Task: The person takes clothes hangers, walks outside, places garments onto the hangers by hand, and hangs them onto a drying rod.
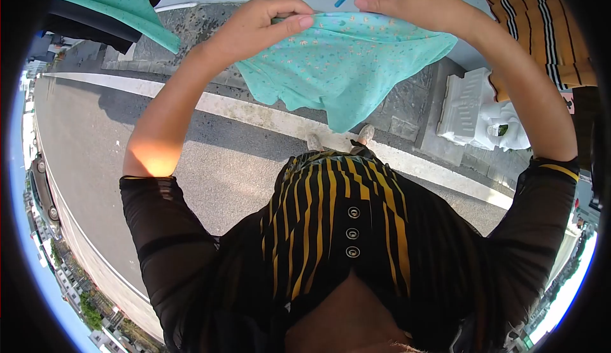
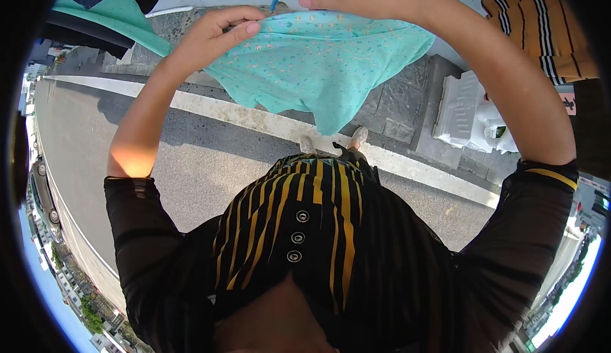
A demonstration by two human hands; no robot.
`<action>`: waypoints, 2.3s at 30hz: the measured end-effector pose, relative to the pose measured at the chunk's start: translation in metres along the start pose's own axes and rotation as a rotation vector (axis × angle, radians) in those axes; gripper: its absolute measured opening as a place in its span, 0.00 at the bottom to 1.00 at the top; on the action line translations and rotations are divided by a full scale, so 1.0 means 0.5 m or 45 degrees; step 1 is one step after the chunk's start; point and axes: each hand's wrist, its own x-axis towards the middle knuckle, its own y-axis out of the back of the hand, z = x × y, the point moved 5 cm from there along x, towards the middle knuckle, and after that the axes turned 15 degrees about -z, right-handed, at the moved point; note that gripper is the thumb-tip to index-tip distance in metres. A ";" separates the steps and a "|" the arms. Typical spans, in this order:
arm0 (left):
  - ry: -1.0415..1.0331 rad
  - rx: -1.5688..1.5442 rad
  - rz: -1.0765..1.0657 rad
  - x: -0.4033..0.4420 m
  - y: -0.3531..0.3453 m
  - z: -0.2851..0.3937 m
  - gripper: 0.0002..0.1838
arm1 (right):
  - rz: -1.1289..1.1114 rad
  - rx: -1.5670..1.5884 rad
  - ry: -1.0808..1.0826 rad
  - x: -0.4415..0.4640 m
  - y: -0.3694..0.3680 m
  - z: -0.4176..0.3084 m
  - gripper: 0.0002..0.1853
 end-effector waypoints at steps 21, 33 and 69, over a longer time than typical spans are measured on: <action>0.413 -0.136 0.214 -0.119 -0.012 -0.212 0.19 | 0.523 0.437 0.128 -0.109 0.128 0.085 0.12; 0.012 0.591 0.485 0.035 0.031 0.053 0.18 | 0.574 0.420 0.426 -0.091 0.084 0.025 0.19; -0.153 -0.379 0.506 0.033 -0.081 -0.076 0.27 | 1.833 0.567 0.740 -0.756 0.416 -0.142 0.12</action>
